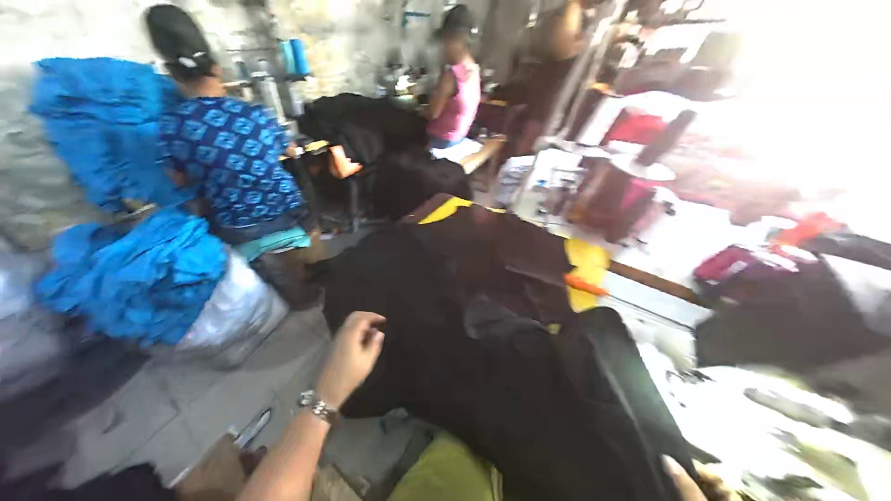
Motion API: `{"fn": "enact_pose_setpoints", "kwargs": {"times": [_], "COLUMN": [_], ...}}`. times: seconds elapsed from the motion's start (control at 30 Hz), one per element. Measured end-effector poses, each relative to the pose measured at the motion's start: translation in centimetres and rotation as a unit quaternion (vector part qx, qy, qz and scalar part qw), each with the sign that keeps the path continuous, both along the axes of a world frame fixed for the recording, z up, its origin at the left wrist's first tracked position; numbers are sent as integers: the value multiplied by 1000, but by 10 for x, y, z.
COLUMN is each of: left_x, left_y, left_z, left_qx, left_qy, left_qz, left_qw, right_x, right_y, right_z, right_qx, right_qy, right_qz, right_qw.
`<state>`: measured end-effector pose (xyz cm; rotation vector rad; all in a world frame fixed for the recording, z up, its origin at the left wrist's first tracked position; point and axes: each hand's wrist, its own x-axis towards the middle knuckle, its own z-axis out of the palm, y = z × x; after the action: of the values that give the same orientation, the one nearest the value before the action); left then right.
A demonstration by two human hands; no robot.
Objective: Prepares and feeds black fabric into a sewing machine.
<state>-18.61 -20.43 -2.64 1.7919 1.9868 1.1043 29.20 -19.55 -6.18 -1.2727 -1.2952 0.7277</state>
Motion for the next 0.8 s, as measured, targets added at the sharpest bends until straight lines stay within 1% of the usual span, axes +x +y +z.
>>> {"fn": "enact_pose_setpoints", "kwargs": {"times": [0.03, 0.1, 0.2, 0.27, 0.33, 0.4, 0.43, 0.53, 0.8], "left_x": [33, 98, 178, 218, 247, 268, 275, 286, 292], "left_y": [20, 49, 74, 88, 106, 120, 125, 138, 149], "left_z": [3, 16, 40, 46, 45, 39, 34, 28, 32], "left_qx": [21, 75, 160, 152, 86, 14, -3, 11, -1], "left_qy": [41, 106, 152, 142, 147, 184, 200, 227, 239], "left_qz": [-71, -184, -291, -358, -408, -425, -426, -417, -432], "left_qw": [996, 974, 931, 910, 897, 886, 882, 880, 870], "right_x": [-3, -2, 4, 8, 9, 10, 9, 9, 13], "right_y": [-2, -4, -2, -3, 0, 0, 0, 3, 5], "right_z": [6, 12, 15, 17, 18, 16, 14, 8, 3], "right_qx": [-20, -37, -45, -53, -56, -68, -71, -67, -72], "right_qy": [10, -4, -43, -15, 48, 96, 116, 153, 165], "right_qz": [4, 15, 17, 32, 37, 32, 31, 35, 66], "right_qw": [1000, 999, 998, 998, 997, 993, 990, 985, 981]}}
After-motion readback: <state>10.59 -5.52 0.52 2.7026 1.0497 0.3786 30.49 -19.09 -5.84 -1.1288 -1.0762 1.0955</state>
